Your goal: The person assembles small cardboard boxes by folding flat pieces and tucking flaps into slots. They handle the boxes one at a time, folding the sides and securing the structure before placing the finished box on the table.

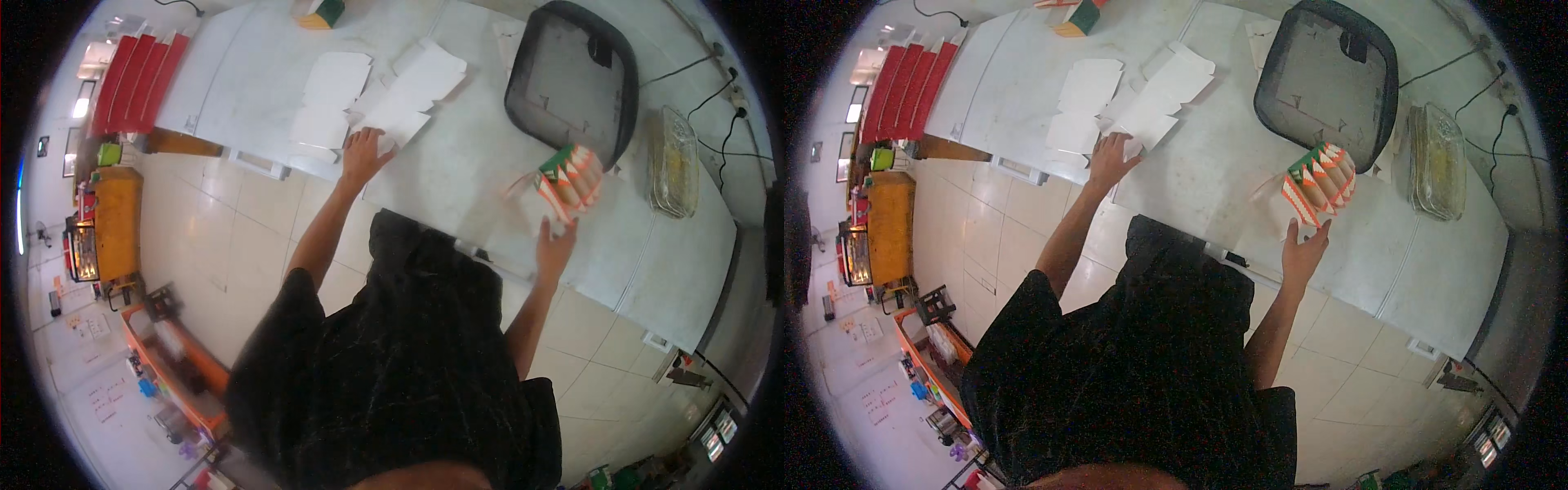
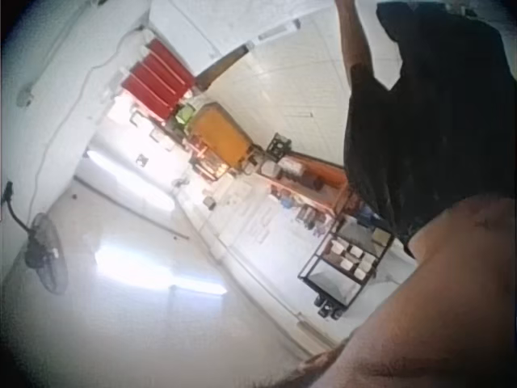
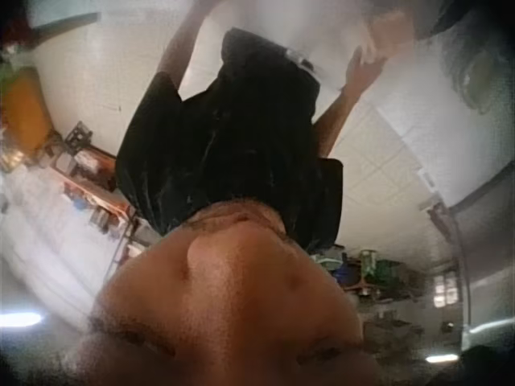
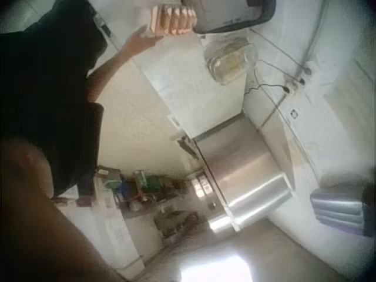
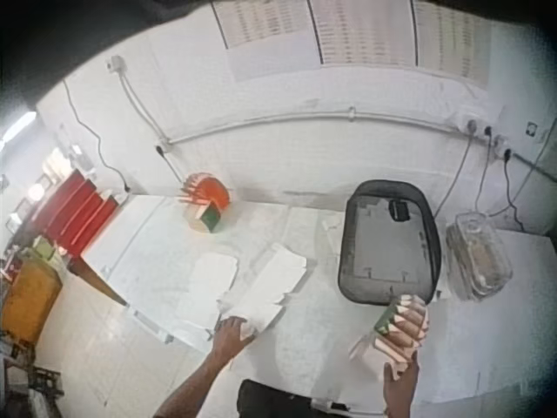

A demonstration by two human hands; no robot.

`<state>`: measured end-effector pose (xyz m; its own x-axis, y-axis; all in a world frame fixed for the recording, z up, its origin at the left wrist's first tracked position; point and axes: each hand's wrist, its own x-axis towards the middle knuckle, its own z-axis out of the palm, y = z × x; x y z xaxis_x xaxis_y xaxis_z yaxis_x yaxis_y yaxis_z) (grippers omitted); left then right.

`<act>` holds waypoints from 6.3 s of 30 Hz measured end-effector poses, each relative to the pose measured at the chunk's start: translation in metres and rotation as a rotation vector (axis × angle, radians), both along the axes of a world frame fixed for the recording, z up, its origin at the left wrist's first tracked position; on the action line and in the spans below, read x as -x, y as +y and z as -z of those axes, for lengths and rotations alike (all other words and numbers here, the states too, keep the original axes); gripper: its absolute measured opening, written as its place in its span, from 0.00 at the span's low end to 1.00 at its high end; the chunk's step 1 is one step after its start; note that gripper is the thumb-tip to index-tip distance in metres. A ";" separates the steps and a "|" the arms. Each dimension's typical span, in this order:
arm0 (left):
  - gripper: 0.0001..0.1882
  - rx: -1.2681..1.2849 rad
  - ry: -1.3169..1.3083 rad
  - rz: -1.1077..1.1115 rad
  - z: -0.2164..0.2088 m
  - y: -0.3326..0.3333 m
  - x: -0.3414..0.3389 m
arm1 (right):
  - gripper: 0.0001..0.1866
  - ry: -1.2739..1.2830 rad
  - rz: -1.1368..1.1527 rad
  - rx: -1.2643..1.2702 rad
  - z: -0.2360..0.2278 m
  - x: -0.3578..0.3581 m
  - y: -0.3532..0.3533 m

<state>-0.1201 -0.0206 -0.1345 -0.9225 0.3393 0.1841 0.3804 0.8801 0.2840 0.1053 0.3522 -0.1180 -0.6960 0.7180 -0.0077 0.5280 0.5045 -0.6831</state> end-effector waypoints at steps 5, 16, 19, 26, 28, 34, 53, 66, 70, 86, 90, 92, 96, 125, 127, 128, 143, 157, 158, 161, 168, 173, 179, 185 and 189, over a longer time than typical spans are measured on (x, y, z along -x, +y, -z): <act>0.09 -0.108 0.000 -0.013 0.013 -0.018 -0.005 | 0.38 -0.090 -0.028 0.042 -0.046 -0.013 -0.025; 0.11 -0.703 -0.207 -0.364 -0.013 -0.015 -0.002 | 0.23 0.085 -0.386 0.131 -0.076 -0.004 -0.075; 0.13 -0.843 -0.175 -0.503 -0.038 -0.013 0.001 | 0.23 0.032 -0.547 0.325 -0.087 0.009 -0.102; 0.08 -0.685 0.304 -0.176 -0.081 0.013 -0.033 | 0.22 0.027 -0.785 0.936 -0.075 0.054 -0.149; 0.07 -0.567 0.433 -0.024 -0.079 0.025 -0.052 | 0.22 0.137 -0.588 1.230 -0.076 0.072 -0.165; 0.11 -0.486 0.419 0.173 -0.067 0.056 -0.118 | 0.22 0.313 -0.370 1.341 -0.076 0.095 -0.174; 0.13 -1.375 -0.410 -0.326 -0.052 0.072 -0.152 | 0.12 0.397 -0.365 0.790 -0.090 0.078 -0.156; 0.10 -1.244 -0.344 -0.211 -0.100 0.082 -0.153 | 0.06 0.469 -0.633 0.703 -0.112 0.065 -0.148; 0.10 -1.285 -0.395 -0.167 -0.098 0.085 -0.151 | 0.06 0.449 -0.632 0.621 -0.130 0.062 -0.149; 0.14 -1.398 -0.637 -0.085 -0.089 0.085 -0.148 | 0.05 0.632 -0.631 0.246 -0.124 0.059 -0.152; 0.13 -1.450 -0.604 -0.051 -0.089 0.084 -0.149 | 0.05 0.628 -0.707 0.148 -0.127 0.059 -0.153; 0.11 -1.447 -0.554 -0.020 -0.087 0.084 -0.148 | 0.05 0.618 -0.728 0.195 -0.123 0.060 -0.151; 0.10 -1.389 -0.543 -0.036 -0.084 0.082 -0.148 | 0.04 0.588 -0.667 0.453 -0.117 0.062 -0.150; 0.15 -0.869 -0.557 0.197 -0.115 0.082 -0.151 | 0.18 0.333 -0.627 0.137 -0.117 0.074 -0.155; 0.15 -1.013 -0.650 0.091 -0.122 0.078 -0.144 | 0.18 0.322 -0.647 -0.091 -0.114 0.074 -0.149; 0.15 -1.085 -0.695 0.032 -0.128 0.075 -0.141 | 0.17 0.369 -0.653 -0.257 -0.104 0.073 -0.147; 0.14 -1.384 -0.608 -0.224 -0.105 0.072 -0.131 | 0.09 0.433 -0.626 0.011 -0.099 0.065 -0.143; 0.08 -1.339 -0.516 -0.157 -0.096 0.074 -0.143 | 0.11 0.251 -0.488 0.787 -0.123 0.068 -0.129; 0.07 -1.348 -0.502 -0.140 -0.097 0.075 -0.143 | 0.11 0.273 -0.462 0.830 -0.122 0.068 -0.130; 0.06 -1.354 -0.504 -0.173 -0.103 0.081 -0.147 | 0.09 0.319 -0.421 0.902 -0.123 0.065 -0.136; 0.13 -1.236 -0.556 -0.301 -0.099 0.079 -0.150 | 0.06 0.358 -0.462 0.923 -0.131 0.062 -0.145; 0.15 -1.224 -0.544 -0.238 -0.107 0.081 -0.151 | 0.05 0.467 -0.519 0.780 -0.124 0.065 -0.145; 0.18 -0.913 -0.467 -0.167 -0.103 0.070 -0.154 | 0.05 0.468 -0.570 0.673 -0.128 0.066 -0.143; 0.26 -0.978 -0.511 0.045 -0.063 0.066 -0.154 | 0.05 0.467 -0.574 0.704 -0.125 0.066 -0.137; 0.30 -1.173 -0.516 0.036 -0.051 0.069 -0.151 | 0.04 0.452 -0.585 0.676 -0.128 0.067 -0.137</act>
<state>0.0306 0.0480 -0.0831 -0.9696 0.2442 0.0140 0.0133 -0.0043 0.9999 0.0388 0.2153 0.0096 -0.9768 0.2041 0.0645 -0.0589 0.0336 -0.9977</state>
